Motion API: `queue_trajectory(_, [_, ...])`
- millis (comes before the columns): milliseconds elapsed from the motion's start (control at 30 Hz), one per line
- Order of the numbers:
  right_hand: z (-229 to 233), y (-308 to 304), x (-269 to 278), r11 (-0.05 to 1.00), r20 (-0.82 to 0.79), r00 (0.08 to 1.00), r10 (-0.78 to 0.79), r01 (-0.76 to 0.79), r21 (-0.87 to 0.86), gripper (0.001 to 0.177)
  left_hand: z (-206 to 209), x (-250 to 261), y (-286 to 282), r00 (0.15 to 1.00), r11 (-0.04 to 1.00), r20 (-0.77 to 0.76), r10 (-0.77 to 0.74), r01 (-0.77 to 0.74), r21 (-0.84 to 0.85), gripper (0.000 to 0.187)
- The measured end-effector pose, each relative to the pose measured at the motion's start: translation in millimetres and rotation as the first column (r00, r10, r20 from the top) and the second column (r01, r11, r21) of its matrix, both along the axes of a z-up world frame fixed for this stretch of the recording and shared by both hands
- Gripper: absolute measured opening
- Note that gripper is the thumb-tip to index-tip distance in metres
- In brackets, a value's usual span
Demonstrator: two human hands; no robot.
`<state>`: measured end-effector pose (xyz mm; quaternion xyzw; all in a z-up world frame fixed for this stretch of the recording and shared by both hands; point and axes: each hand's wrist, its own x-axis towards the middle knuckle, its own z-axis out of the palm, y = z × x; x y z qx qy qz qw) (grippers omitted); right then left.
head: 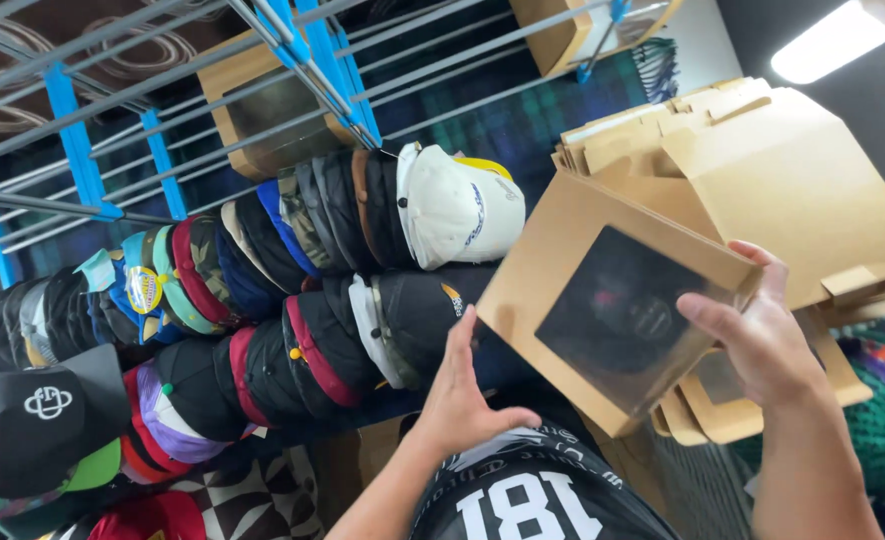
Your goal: The person takes baseball caps from a storage rack, assembles cardboard display boxes by hand, and places the hats inside them.
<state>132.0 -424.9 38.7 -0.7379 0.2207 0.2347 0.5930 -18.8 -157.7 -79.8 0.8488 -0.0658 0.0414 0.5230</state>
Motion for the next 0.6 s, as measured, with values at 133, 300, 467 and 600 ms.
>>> queue_trajectory(133, [30, 19, -38, 0.808, -0.232, 0.95, 0.209, -0.302, -0.506, 0.104, -14, -51, 5, 0.935, 0.992, -0.344, -0.092, 0.114, 0.045, 0.132])
queue_trajectory(300, [-13, 60, -79, 0.646, -0.239, 0.908, 0.343, -0.413, -0.642, 0.126, -31, -89, 15, 0.94, 0.986, -0.32, -0.116, 0.149, 0.08, 0.11])
queue_trajectory(467, [-71, 89, -109, 0.564, 0.009, 0.867, 0.498, -0.316, -0.763, 0.131, -14, -75, -3, 0.995, 0.993, 0.024, -0.096, 0.093, 0.078, 0.097])
queue_trajectory(600, [-127, 41, -105, 0.762, 0.098, 0.91, 0.402, -0.273, -0.587, 0.097, -18, -44, -21, 0.982, 0.987, 0.176, -0.068, 0.04, 0.154, 0.083])
